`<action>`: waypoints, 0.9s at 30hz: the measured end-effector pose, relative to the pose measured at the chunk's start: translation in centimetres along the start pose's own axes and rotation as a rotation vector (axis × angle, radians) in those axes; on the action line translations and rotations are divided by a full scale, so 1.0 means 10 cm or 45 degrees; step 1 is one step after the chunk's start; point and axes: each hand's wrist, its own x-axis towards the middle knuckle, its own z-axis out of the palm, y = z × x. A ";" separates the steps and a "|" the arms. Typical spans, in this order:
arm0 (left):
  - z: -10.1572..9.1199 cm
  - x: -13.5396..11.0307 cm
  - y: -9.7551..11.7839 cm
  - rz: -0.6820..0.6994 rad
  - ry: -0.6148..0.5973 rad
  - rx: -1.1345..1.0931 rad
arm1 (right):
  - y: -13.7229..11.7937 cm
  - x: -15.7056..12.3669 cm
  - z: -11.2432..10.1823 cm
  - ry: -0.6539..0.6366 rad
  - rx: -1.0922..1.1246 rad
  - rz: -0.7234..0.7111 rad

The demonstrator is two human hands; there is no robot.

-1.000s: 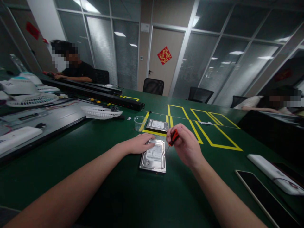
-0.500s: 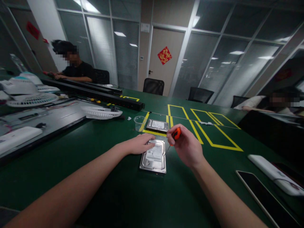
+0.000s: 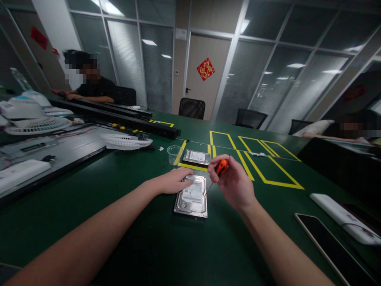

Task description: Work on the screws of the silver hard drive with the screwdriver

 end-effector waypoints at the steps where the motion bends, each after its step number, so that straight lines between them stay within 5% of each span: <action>1: 0.00 0.00 0.00 0.000 -0.003 -0.004 | 0.00 0.00 -0.01 -0.002 -0.001 0.000; 27: -0.02 -0.01 0.03 -0.078 -0.002 -0.055 | 0.07 0.00 -0.05 0.006 -0.030 -0.074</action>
